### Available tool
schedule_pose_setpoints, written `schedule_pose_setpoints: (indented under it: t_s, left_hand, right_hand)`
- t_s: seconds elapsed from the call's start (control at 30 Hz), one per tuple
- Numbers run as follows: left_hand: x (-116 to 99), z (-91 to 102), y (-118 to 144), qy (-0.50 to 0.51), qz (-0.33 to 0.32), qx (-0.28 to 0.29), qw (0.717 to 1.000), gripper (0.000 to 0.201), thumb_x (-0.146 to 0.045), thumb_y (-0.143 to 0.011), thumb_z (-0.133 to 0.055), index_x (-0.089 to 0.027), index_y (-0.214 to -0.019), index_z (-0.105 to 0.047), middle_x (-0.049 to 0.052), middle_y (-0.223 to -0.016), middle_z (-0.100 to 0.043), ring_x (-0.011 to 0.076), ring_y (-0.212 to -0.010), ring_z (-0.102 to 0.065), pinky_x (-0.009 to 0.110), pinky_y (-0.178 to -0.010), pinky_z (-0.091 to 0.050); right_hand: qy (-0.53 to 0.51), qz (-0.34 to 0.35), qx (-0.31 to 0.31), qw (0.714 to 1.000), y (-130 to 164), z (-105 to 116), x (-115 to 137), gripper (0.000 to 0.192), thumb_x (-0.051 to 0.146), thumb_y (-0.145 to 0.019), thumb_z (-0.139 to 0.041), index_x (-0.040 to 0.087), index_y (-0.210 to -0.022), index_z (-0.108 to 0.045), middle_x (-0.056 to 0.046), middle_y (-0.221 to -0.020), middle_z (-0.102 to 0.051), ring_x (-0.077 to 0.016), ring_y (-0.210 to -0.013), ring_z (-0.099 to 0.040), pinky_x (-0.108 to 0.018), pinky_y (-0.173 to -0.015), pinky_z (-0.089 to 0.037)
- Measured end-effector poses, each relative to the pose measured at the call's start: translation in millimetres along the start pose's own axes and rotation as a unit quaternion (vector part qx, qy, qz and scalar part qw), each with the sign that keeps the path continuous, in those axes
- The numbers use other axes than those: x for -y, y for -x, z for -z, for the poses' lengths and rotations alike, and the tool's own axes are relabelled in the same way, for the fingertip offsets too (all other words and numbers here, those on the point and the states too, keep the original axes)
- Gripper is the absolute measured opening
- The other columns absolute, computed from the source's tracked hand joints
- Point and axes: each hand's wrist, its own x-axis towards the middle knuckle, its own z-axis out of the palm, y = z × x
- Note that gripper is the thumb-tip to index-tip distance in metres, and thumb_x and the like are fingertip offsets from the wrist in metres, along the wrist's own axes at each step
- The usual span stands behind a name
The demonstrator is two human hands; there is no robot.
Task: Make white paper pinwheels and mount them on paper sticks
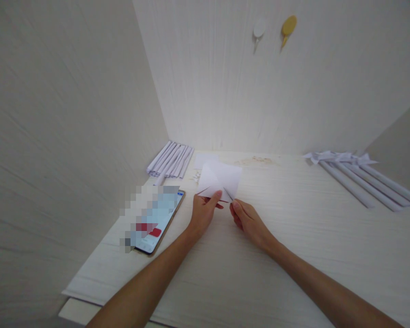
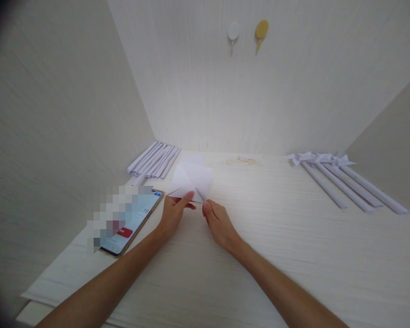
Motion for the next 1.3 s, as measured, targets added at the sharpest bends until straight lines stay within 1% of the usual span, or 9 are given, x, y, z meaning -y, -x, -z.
schedule_pose_setpoints:
  t_s: [0.2, 0.47, 0.77, 0.93, 1.3]
  left_hand:
    - [-2.5, -0.8, 1.0, 0.0, 0.01, -0.003, 1.0, 0.015, -0.026, -0.058, -0.062, -0.012, -0.062, -0.062, 0.0, -0.058, -0.06, 0.0105, -0.049, -0.053, 0.02, -0.041, -0.046]
    - [1.3, 0.8, -0.6, 0.013, 0.007, 0.002, 1.0, 0.017, -0.026, -0.058, -0.063, -0.011, -0.065, -0.063, 0.001, -0.059, -0.061, 0.0105, -0.05, -0.054, 0.02, -0.041, -0.046]
    - [3.8, 1.1, -0.2, 0.0, 0.0, 0.002, 1.0, 0.019, -0.028, -0.059, -0.062, -0.011, -0.067, -0.063, 0.001, -0.06, -0.062, 0.0111, -0.051, -0.054, 0.02, -0.041, -0.045]
    - [3.2, 1.2, 0.0, -0.006, -0.001, 0.006, 1.0, 0.021, -0.03, -0.059, -0.062, -0.012, -0.07, -0.064, 0.002, -0.064, -0.064, 0.0123, -0.053, -0.056, 0.021, -0.042, -0.045]
    - [5.2, 0.2, 0.0, -0.004, 0.003, 0.005, 1.0, 0.02, -0.029, -0.059, -0.062, -0.012, -0.068, -0.063, 0.001, -0.062, -0.061, 0.0104, -0.051, -0.053, 0.02, -0.041, -0.045]
  right_hand:
    - [0.014, 0.004, 0.001, 1.0, 0.4, 0.5, 2.6, 0.041, 0.046, -0.084, -0.022, 0.02, -0.054, -0.032, 0.004, -0.047, -0.034, -0.009, -0.042, -0.03, -0.022, -0.041, -0.024]
    - [0.013, 0.001, -0.003, 1.0, 0.2, -1.0, 1.3, 0.04, 0.046, -0.084, -0.023, 0.02, -0.055, -0.032, 0.004, -0.048, -0.034, -0.0086, -0.041, -0.03, -0.022, -0.04, -0.024]
    - [0.013, -0.001, -0.007, 1.0, 0.3, -0.5, 4.4, 0.04, 0.047, -0.083, -0.023, 0.02, -0.055, -0.031, 0.004, -0.046, -0.033, -0.0089, -0.041, -0.03, -0.022, -0.039, -0.024]
    - [0.02, 0.003, -0.01, 1.0, 0.2, -0.1, 4.3, 0.041, 0.048, -0.083, -0.023, 0.02, -0.054, -0.031, 0.004, -0.046, -0.034, -0.0091, -0.042, -0.03, -0.022, -0.04, -0.024]
    - [0.005, -0.001, -0.012, 1.0, 0.7, -1.2, 1.2, 0.042, 0.05, -0.083, -0.023, 0.02, -0.054, -0.032, 0.004, -0.047, -0.034, -0.0092, -0.041, -0.03, -0.022, -0.04, -0.024]
